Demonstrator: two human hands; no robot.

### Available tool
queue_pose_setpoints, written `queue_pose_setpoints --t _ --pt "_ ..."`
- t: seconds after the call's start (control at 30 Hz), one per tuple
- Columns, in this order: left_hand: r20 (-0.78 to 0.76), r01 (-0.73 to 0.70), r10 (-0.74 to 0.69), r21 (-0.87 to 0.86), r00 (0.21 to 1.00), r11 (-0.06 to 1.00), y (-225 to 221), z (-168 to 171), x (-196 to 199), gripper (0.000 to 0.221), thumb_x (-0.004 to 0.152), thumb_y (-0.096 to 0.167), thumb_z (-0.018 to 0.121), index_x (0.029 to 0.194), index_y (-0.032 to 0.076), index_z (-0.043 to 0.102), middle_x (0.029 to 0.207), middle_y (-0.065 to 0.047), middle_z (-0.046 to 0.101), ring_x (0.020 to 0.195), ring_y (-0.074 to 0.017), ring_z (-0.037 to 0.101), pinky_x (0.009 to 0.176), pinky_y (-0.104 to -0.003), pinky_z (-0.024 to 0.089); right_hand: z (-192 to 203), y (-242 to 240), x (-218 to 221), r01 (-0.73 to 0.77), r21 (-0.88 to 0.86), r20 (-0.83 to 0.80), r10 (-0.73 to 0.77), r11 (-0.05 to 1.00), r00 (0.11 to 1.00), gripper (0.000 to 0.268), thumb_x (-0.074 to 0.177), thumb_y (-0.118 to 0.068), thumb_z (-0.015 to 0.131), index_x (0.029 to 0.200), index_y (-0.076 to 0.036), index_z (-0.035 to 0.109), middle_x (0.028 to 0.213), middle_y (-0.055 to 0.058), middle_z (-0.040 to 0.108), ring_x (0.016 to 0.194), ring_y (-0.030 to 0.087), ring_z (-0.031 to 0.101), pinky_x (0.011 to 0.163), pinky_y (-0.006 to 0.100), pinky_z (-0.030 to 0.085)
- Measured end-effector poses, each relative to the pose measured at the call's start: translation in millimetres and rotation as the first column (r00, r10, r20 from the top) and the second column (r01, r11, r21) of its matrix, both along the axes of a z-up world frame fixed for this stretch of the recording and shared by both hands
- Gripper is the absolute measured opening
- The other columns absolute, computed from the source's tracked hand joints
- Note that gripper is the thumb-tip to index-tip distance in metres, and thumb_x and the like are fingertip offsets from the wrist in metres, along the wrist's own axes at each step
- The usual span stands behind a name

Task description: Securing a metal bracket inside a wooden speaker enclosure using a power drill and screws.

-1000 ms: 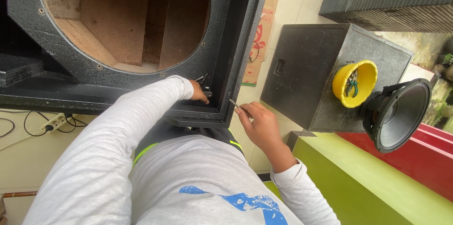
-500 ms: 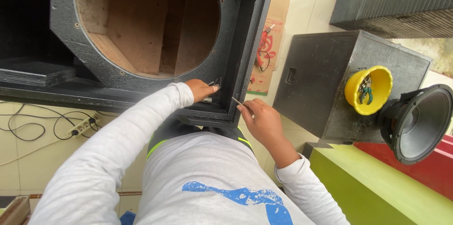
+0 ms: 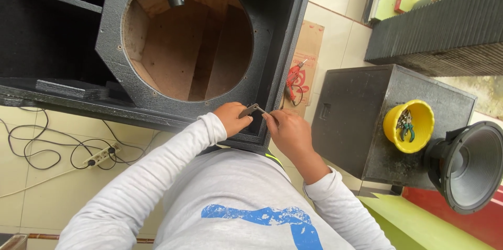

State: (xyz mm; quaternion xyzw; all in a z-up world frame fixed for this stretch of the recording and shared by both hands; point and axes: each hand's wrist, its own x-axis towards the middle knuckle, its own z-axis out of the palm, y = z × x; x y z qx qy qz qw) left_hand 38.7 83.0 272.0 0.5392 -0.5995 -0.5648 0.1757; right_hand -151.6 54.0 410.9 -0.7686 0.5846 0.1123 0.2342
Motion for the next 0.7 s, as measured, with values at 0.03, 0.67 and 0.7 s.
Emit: queue_pose_setpoints --t 0.03,0.67,0.7 --pt "0.002 -0.004 0.004 -0.006 1.000 1.000 1 0 -2 0.030 0.084 0.039 0.062 0.071 0.013 0.067 0.074 -0.007 0.063 0.086 -0.0310 0.068 0.080 -0.038 0.055 3 0 1 -0.004 -0.006 0.002 0.004 1.000 1.000 0.038 0.105 -0.042 0.054 0.110 -0.012 0.077 0.088 0.004 0.074 0.086 0.023 0.076 0.073 0.036 0.060" --pt "0.057 -0.209 0.230 -0.253 0.971 0.945 9 62 -18 0.025 0.090 0.030 0.058 0.072 0.013 0.055 0.072 -0.004 0.050 0.071 -0.0270 0.065 0.062 -0.033 0.055 41 -6 -5 -0.074 0.033 0.241 0.064 0.997 0.968 0.035 0.105 -0.037 0.057 0.107 -0.008 0.076 0.087 0.010 0.076 0.088 0.032 0.075 0.074 0.043 0.060" --pt "0.060 -0.217 0.241 -0.271 0.969 0.938 9 62 -20 0.025 0.091 0.030 0.059 0.072 0.013 0.055 0.072 -0.004 0.049 0.070 -0.0271 0.065 0.062 -0.033 0.055 41 -7 -7 -0.057 0.047 0.267 0.043 0.997 0.963 0.035 0.105 -0.038 0.058 0.107 -0.008 0.076 0.086 0.010 0.076 0.089 0.033 0.075 0.074 0.044 0.060"
